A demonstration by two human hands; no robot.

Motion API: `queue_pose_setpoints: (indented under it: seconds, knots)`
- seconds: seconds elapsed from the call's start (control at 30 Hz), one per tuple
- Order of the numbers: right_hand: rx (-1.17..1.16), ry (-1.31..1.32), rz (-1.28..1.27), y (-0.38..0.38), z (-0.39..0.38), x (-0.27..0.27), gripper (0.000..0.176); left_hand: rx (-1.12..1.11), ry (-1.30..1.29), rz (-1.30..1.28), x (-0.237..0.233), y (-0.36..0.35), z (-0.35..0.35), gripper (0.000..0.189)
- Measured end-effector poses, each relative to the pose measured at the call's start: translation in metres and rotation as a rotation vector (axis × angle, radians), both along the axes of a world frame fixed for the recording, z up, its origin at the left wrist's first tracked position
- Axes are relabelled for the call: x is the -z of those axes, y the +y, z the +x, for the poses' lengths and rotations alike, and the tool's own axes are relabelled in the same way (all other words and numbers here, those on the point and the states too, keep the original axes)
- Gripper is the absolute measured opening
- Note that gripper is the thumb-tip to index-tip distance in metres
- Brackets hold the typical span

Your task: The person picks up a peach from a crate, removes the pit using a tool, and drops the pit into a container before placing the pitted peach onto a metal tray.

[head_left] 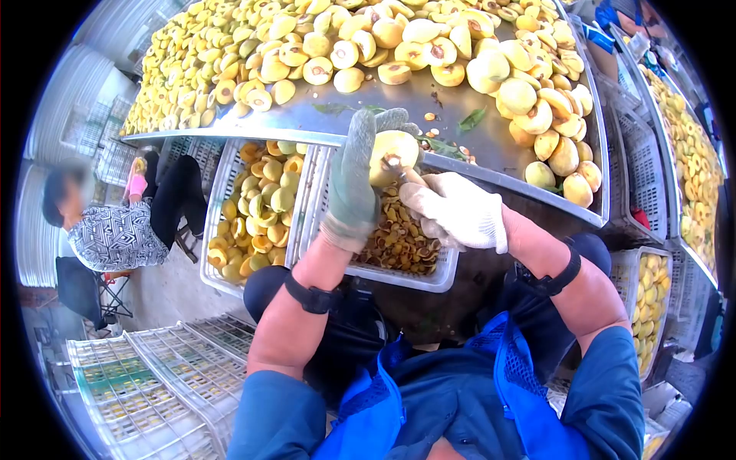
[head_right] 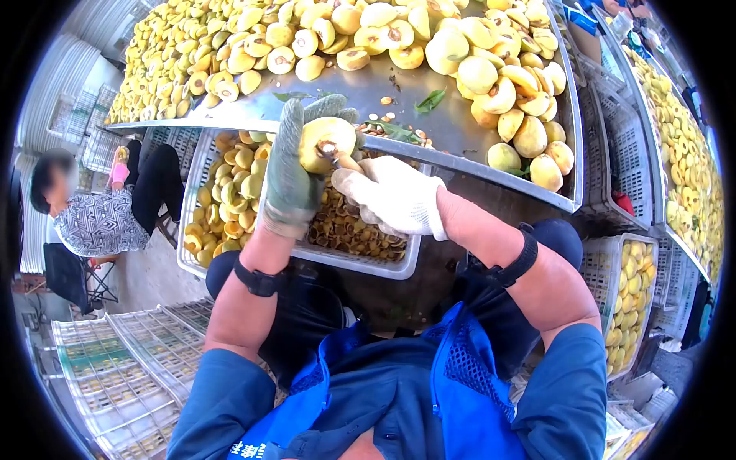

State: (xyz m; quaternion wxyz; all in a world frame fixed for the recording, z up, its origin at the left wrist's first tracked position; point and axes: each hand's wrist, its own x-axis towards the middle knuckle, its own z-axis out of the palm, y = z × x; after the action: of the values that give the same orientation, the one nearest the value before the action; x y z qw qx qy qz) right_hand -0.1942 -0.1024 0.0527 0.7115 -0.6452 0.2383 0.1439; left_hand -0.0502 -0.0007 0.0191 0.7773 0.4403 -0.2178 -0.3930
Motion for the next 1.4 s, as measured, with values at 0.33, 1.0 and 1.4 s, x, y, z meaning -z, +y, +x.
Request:
queue_pose_setpoints:
  seconds: [0.33,1.0,1.4]
  knots:
    - [-0.043,0.051,0.729,-0.006,-0.010,0.005,0.046,-0.200,-0.171,0.166,-0.002,0.003,-0.006,0.044]
    - [-0.013,0.039,0.832,0.013,-0.010,0.013,0.046,-0.394,-0.361,0.092,-0.002,0.001,-0.028,0.046]
    - [-0.090,0.020,1.050,0.007,-0.006,0.031,0.045,-0.264,-0.164,0.132,-0.004,0.009,-0.021,0.051]
